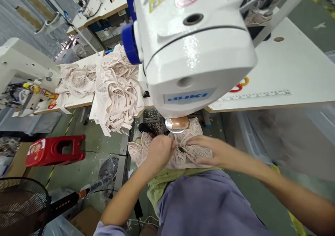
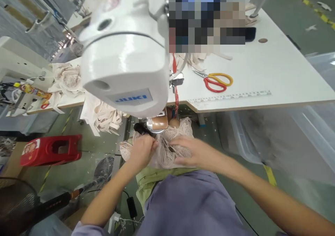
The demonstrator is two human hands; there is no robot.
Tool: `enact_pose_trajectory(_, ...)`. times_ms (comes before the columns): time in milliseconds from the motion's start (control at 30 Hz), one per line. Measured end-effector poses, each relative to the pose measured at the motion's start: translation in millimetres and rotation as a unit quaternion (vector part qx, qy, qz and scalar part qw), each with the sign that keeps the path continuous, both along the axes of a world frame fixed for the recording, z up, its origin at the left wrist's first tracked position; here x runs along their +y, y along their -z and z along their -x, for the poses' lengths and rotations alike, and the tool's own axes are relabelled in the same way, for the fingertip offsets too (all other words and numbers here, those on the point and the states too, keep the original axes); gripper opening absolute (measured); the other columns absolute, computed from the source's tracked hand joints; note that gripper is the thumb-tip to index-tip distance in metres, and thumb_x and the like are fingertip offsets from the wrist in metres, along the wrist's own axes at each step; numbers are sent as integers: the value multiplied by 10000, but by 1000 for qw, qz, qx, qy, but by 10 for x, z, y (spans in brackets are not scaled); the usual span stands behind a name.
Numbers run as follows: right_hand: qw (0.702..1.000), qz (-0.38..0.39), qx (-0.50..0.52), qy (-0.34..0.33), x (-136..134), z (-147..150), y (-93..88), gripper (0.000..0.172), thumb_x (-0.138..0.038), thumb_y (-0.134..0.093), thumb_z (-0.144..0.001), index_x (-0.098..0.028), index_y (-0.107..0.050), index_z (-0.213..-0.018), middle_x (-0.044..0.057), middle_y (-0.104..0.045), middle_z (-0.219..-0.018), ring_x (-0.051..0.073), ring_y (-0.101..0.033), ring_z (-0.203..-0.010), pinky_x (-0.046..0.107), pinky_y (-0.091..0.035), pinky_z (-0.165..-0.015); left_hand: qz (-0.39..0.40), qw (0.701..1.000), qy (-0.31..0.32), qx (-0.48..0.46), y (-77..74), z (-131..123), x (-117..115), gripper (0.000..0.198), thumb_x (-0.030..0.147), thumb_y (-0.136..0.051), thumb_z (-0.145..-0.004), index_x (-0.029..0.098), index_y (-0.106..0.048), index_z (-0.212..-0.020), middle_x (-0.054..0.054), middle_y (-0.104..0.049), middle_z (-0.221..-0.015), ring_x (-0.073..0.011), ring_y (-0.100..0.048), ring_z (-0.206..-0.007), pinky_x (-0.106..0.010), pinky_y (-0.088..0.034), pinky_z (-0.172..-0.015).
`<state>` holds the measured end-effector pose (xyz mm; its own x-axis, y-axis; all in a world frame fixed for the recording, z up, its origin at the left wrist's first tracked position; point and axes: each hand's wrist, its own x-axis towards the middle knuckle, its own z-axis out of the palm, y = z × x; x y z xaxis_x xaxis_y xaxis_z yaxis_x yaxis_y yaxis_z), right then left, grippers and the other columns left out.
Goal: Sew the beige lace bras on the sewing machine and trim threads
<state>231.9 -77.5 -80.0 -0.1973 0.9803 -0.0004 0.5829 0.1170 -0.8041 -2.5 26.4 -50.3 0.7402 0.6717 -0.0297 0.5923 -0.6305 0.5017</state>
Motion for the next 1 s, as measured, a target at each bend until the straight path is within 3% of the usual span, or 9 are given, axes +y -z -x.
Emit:
enact_pose_trajectory(100,992,1,114,50,-92,358,17,669,-730,-566,-836,-219,-638,-1261,133,-706,-1175,308,-684,-1055,426,-578,-887,11,998,40,-52,-113,-263,-235,336,369,-432,-991,220,-502,-698,-18,-519,-617,-173,-483,-589,-308,-348,-597)
enact_pose_trajectory(200,942,21,283,179,-16,431,-101,550,-642,-354,-977,-212,-667,-1118,98,-720,-1009,229,-689,-866,353,-578,-755,87,985,-10,-149,-263,-483,-363,377,372,-390,-1014,223,-412,-668,17,-452,-589,-134,-413,-540,-286,-295,-552)
enact_pose_trajectory(267,907,40,329,259,80,390,-253,411,-539,-423,-987,-204,-662,-998,60,-697,-880,178,-648,-733,290,-536,-651,170,960,-75,-211,-334,-575,-386,411,394,-362,-1030,220,-373,-659,35,-421,-588,-114,-389,-532,-259,-303,-535)
enact_pose_trajectory(333,902,36,316,293,207,310,-407,277,-461,-556,-932,-197,-637,-911,10,-637,-740,138,-585,-627,248,-472,-584,205,939,-127,-244,-365,-608,-369,446,431,-346,-1036,211,-401,-652,36,-433,-595,-106,-404,-541,-240,-319,-528)
enact_pose_trajectory(433,921,-7,257,293,450,142,-538,193,-392,-627,-883,-204,-605,-922,-45,-561,-645,109,-523,-576,232,-407,-576,127,956,-156,-214,-338,-561,-293,349,430,-427,-1017,185,-634,-882,35,-525,-605,-114,-488,-555,-235,-349,-546)
enact_pose_trajectory(533,944,-27,187,269,715,-23,-542,156,-358,-619,-876,-212,-578,-913,-68,-521,-606,107,-482,-575,240,-367,-589,-26,979,-139,-149,-262,-487,-193,330,358,-505,-994,181,-653,-1229,23,-622,-615,-125,-549,-541,-239,-352,-545)
enact_pose_trajectory(600,956,-33,159,244,868,-98,-520,142,-348,-612,-868,-213,-572,-890,-65,-517,-597,123,-489,-604,253,-370,-612,-121,981,-108,-109,-217,-464,-130,325,312,-483,-1003,188,-693,-1217,1,-664,-619,-128,-564,-531,-245,-332,-529)
enact_pose_trajectory(700,964,-58,136,223,1029,-152,-505,141,-340,-608,-856,-216,-582,-918,-45,-547,-627,162,-533,-697,280,-394,-677,-193,974,-88,-81,-188,-464,-57,337,296,-465,-1010,186,-735,-1179,-14,-684,-602,-127,-581,-521,-249,-324,-517)
enact_pose_trajectory(1000,973,-35,103,202,1155,-179,-593,209,-336,-597,-842,-224,-442,-759,-53,-469,-562,133,-416,-561,287,-305,-581,-208,972,-93,-54,-238,-476,25,317,310,-483,-1001,220,-770,-1102,25,-612,-502,-104,-506,-449,-251,-266,-480)
